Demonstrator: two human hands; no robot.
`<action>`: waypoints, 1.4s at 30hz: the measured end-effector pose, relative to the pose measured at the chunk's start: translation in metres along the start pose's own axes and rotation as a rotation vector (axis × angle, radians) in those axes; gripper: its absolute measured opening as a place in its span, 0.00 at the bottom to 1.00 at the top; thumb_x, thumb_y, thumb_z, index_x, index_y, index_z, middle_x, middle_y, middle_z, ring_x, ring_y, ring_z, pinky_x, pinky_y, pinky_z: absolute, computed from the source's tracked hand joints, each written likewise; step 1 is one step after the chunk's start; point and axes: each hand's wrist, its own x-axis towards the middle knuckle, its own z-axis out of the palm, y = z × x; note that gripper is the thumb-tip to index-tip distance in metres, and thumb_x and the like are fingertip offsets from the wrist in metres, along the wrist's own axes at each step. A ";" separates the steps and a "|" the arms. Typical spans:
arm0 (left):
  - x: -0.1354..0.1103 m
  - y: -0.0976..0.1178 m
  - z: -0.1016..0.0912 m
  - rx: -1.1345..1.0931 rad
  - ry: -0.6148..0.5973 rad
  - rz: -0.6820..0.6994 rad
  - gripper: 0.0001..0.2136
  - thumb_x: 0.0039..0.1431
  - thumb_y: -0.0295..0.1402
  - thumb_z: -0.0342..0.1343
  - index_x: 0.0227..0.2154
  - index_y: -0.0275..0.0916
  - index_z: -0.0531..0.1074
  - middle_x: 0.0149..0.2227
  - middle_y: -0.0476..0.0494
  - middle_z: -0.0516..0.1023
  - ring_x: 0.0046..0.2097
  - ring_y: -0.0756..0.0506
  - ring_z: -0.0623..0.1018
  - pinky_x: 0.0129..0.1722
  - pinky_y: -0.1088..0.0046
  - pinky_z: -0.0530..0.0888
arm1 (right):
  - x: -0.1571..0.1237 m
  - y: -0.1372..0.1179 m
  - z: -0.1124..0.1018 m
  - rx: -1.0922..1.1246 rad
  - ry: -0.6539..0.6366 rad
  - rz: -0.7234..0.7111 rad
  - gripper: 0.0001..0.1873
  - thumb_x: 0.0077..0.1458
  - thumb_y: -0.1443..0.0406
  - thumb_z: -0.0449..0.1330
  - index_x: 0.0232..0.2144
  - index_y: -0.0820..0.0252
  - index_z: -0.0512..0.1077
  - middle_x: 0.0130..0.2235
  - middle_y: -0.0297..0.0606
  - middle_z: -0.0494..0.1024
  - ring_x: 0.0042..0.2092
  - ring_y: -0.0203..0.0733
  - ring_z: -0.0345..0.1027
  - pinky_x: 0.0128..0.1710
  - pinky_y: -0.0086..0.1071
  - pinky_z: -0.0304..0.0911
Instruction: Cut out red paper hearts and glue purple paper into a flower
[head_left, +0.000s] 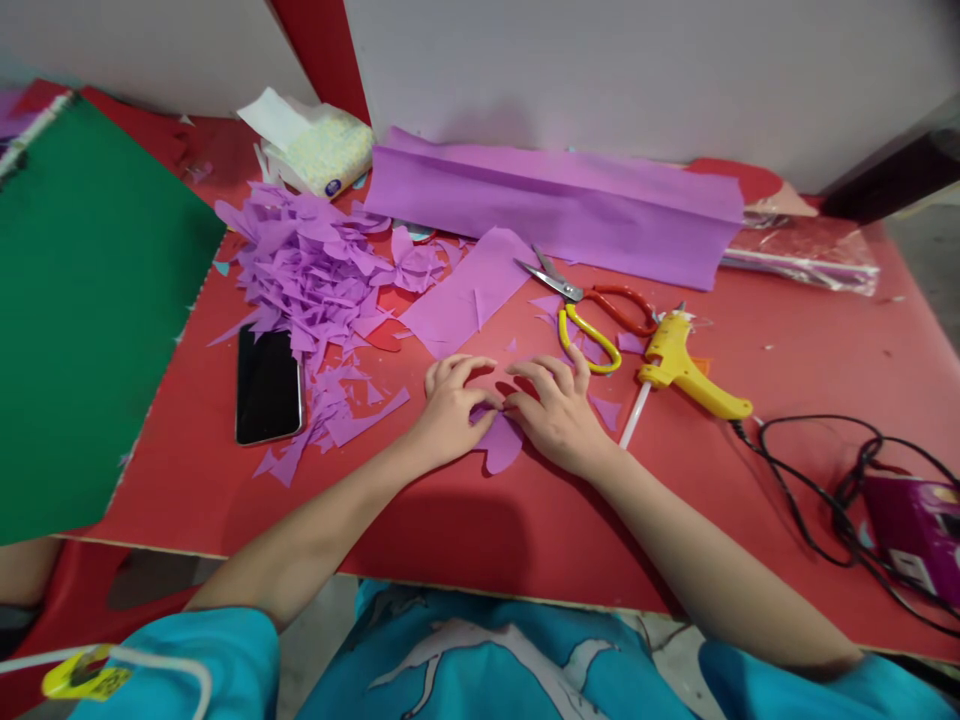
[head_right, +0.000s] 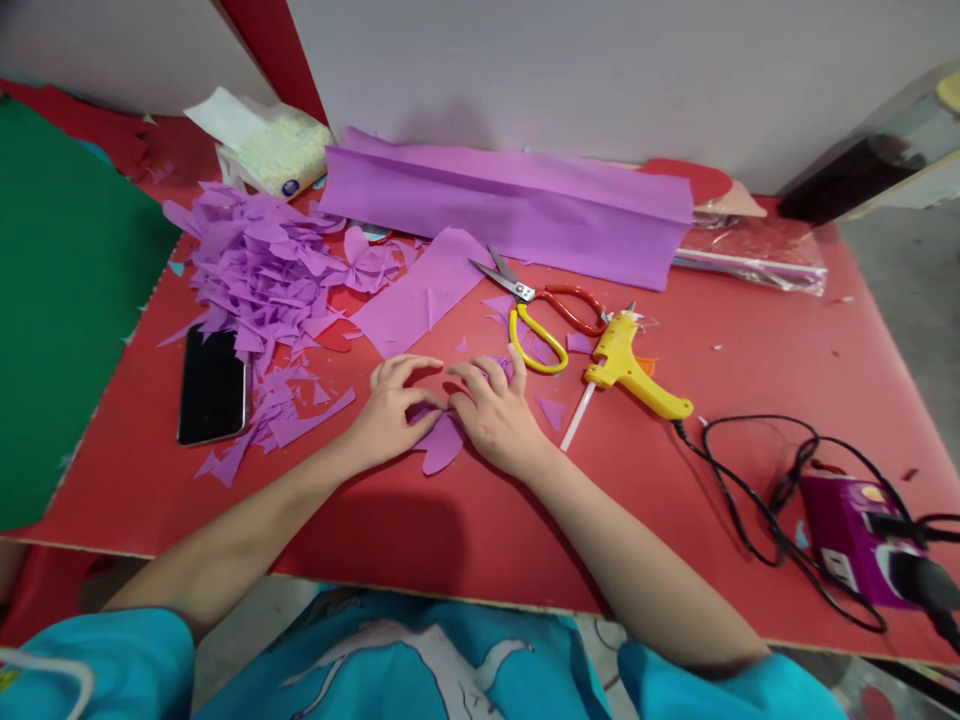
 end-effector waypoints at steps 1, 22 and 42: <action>0.000 0.000 0.000 0.000 0.000 0.002 0.04 0.51 0.29 0.56 0.27 0.43 0.76 0.49 0.46 0.69 0.53 0.41 0.63 0.53 0.56 0.58 | 0.000 0.000 0.000 -0.002 -0.003 -0.003 0.07 0.56 0.67 0.53 0.29 0.57 0.71 0.46 0.39 0.70 0.50 0.45 0.52 0.57 0.54 0.36; 0.002 -0.004 -0.003 -0.059 0.175 -0.230 0.09 0.56 0.35 0.51 0.24 0.38 0.69 0.50 0.41 0.65 0.54 0.40 0.61 0.55 0.56 0.58 | 0.002 -0.001 -0.002 0.037 0.138 0.174 0.06 0.55 0.66 0.53 0.28 0.59 0.67 0.42 0.42 0.69 0.48 0.47 0.57 0.56 0.52 0.41; 0.001 0.001 -0.006 0.090 0.336 -0.207 0.02 0.53 0.30 0.54 0.28 0.40 0.71 0.48 0.42 0.68 0.52 0.40 0.64 0.51 0.57 0.59 | 0.003 0.001 -0.002 0.180 0.024 0.197 0.05 0.55 0.67 0.53 0.29 0.58 0.69 0.44 0.41 0.68 0.48 0.48 0.56 0.55 0.54 0.41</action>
